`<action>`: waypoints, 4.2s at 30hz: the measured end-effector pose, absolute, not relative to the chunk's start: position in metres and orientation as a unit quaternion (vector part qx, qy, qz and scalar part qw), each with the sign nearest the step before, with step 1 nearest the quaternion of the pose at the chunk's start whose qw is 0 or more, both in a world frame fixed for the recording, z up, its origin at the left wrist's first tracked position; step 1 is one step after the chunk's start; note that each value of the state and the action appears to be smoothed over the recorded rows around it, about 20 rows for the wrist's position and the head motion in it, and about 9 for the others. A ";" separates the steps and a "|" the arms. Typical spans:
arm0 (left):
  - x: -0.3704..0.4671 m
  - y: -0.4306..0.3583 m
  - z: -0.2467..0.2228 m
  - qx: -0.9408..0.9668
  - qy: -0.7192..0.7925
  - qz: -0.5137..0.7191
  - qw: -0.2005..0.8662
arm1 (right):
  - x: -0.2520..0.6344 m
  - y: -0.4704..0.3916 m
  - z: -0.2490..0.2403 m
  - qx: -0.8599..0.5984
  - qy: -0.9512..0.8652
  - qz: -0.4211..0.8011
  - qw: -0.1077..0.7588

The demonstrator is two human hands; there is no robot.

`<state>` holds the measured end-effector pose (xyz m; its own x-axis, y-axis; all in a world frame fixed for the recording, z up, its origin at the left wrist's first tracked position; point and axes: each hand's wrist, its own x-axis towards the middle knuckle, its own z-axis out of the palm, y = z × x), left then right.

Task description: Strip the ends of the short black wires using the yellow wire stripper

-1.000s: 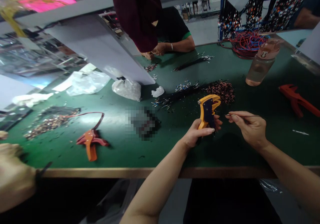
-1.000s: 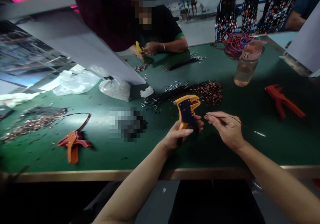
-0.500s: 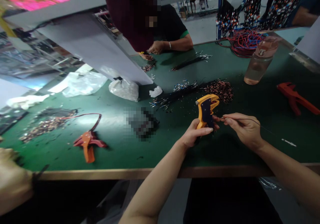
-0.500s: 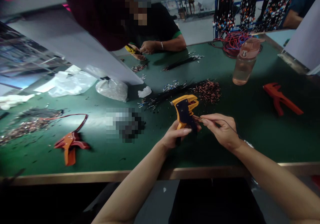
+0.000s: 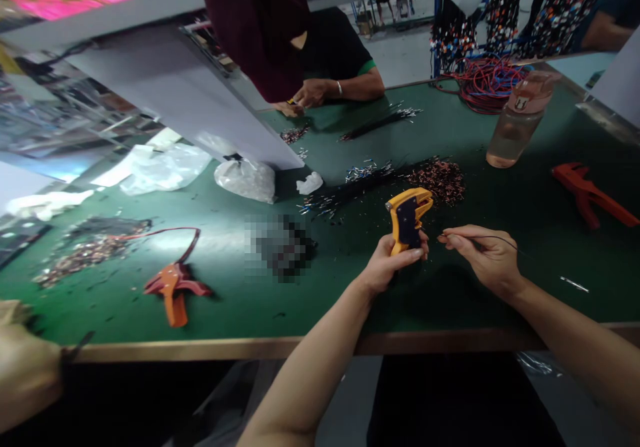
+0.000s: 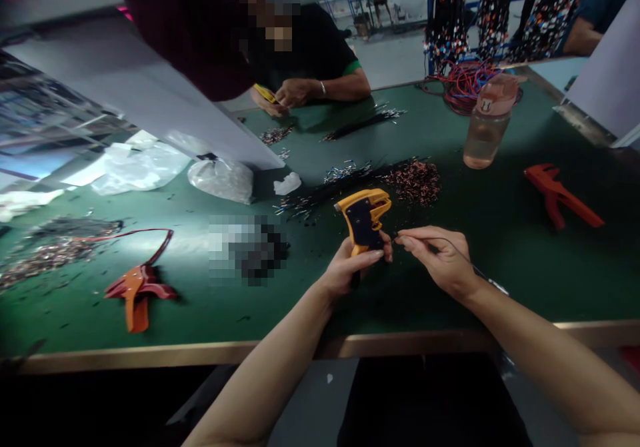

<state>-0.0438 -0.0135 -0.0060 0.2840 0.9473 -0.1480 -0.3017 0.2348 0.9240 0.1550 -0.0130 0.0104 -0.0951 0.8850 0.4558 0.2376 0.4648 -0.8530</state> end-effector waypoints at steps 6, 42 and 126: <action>-0.043 -0.013 -0.005 0.435 0.407 0.451 0.664 | 0.154 -0.013 0.012 -0.415 -0.670 0.310 0.532; -0.049 -0.016 -0.008 0.439 0.324 0.372 0.751 | 0.162 0.018 -0.004 -0.400 -0.408 0.551 0.608; -0.041 -0.016 -0.010 0.390 0.313 0.497 0.709 | 0.152 -0.002 0.005 -0.479 -0.539 0.414 0.555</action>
